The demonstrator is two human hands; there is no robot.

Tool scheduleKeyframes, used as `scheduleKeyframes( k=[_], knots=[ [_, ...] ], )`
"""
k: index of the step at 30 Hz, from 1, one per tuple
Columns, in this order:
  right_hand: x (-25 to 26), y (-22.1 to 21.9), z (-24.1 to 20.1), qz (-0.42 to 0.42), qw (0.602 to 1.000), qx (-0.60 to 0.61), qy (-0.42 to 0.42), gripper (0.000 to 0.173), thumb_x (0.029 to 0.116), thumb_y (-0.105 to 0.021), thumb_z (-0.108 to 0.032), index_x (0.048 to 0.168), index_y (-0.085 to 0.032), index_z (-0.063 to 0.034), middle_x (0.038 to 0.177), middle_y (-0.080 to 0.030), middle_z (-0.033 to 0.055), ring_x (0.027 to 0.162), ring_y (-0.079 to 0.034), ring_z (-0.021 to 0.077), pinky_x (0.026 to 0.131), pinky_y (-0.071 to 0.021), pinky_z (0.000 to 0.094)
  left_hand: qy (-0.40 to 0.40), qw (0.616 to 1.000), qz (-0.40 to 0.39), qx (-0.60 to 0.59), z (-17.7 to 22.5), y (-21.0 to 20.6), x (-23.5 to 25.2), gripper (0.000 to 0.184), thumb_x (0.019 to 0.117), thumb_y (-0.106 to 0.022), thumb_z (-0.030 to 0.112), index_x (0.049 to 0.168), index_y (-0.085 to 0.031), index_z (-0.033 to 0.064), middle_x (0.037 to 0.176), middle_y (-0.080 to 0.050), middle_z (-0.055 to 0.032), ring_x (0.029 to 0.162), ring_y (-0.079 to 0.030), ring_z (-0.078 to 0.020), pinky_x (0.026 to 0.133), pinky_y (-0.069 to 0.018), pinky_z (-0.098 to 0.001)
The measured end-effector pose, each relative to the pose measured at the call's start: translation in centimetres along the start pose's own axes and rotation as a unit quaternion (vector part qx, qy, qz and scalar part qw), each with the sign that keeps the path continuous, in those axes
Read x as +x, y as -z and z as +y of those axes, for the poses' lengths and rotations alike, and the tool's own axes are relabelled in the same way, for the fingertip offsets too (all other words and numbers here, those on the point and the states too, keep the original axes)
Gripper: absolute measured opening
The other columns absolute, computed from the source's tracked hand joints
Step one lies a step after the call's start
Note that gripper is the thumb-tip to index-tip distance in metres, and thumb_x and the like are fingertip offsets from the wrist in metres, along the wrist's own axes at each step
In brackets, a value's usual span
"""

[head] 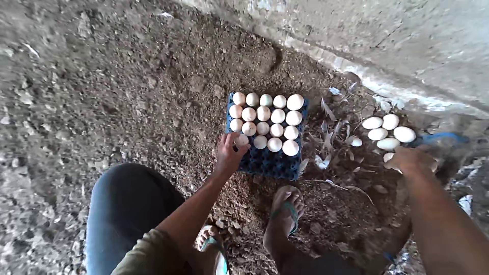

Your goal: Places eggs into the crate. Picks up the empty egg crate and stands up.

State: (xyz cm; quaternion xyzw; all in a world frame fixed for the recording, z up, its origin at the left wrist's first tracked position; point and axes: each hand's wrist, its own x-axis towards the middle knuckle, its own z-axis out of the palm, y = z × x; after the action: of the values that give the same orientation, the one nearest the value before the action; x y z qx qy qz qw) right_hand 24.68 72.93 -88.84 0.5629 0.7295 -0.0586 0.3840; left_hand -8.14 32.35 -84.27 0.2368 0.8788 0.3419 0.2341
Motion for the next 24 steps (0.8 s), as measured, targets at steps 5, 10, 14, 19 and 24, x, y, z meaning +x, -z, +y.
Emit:
scheduleKeyframes(
  k=[5, 10, 14, 19, 24],
  knots=[
    [-1.8, -0.2, 2.1, 0.006, 0.985, 0.167, 0.035, 0.067, 0.0836, -0.086, -0.023, 0.138, -0.057, 0.0021, 0.139, -0.052, 0.0380, 0.132, -0.047, 0.0567, 0.104, -0.0362, 0.0757, -0.065, 0.997, -0.042, -0.016, -0.6, 0.0, -0.1, 0.049, 0.0885, -0.080, 0.018, 0.133, -0.066, 0.0052, 0.138, -0.061, -0.0159, 0.124, -0.062, -0.0256, 0.103, -0.0527, -0.0433],
    [-7.6, 1.6, 1.5, 0.073, 0.910, 0.402, 0.063, 0.068, 0.0852, -0.083, -0.029, 0.141, -0.055, -0.0021, 0.135, -0.056, 0.0329, 0.126, -0.054, 0.0476, 0.104, -0.0401, 0.0694, -0.125, 0.992, 0.005, -0.018, -1.6, -1.3, -0.1, 0.041, 0.0849, -0.083, 0.016, 0.123, -0.073, 0.0074, 0.121, -0.065, -0.0182, 0.107, -0.066, -0.0272, 0.091, -0.0570, -0.0429],
    [-12.8, 4.7, -1.9, 0.125, 0.857, 0.468, 0.176, 0.069, 0.0825, -0.081, -0.034, 0.140, -0.055, -0.0045, 0.133, -0.058, 0.0250, 0.121, -0.059, 0.0345, 0.100, -0.0490, 0.0572, -0.172, 0.985, 0.032, 0.001, -2.0, -1.9, -0.2, 0.039, 0.0867, -0.081, 0.013, 0.125, -0.073, 0.0069, 0.117, -0.068, -0.0168, 0.107, -0.068, -0.0268, 0.092, -0.0577, -0.0423],
    [-18.7, 9.2, -9.6, 0.132, 0.824, 0.452, 0.314, 0.070, 0.0768, -0.084, -0.033, 0.135, -0.057, -0.0045, 0.133, -0.056, 0.0225, 0.116, -0.061, 0.0305, 0.094, -0.0537, 0.0526, -0.150, 0.989, 0.015, 0.007, -2.1, -2.3, 0.3, 0.033, 0.0916, -0.074, 0.009, 0.125, -0.072, 0.0061, 0.122, -0.068, -0.0173, 0.114, -0.067, -0.0320, 0.098, -0.0547, -0.0482],
    [-22.9, 10.4, -19.8, 0.114, 0.795, 0.383, 0.456, 0.069, 0.0703, -0.093, -0.034, 0.127, -0.065, -0.0064, 0.134, -0.055, 0.0202, 0.122, -0.056, 0.0328, 0.097, -0.0516, 0.0545, -0.110, 0.993, 0.031, -0.034, -2.2, -1.4, -0.5, 0.041, 0.0934, -0.074, 0.016, 0.133, -0.066, 0.0048, 0.131, -0.064, -0.0179, 0.122, -0.063, -0.0301, 0.103, -0.0530, -0.0469]
  ],
)
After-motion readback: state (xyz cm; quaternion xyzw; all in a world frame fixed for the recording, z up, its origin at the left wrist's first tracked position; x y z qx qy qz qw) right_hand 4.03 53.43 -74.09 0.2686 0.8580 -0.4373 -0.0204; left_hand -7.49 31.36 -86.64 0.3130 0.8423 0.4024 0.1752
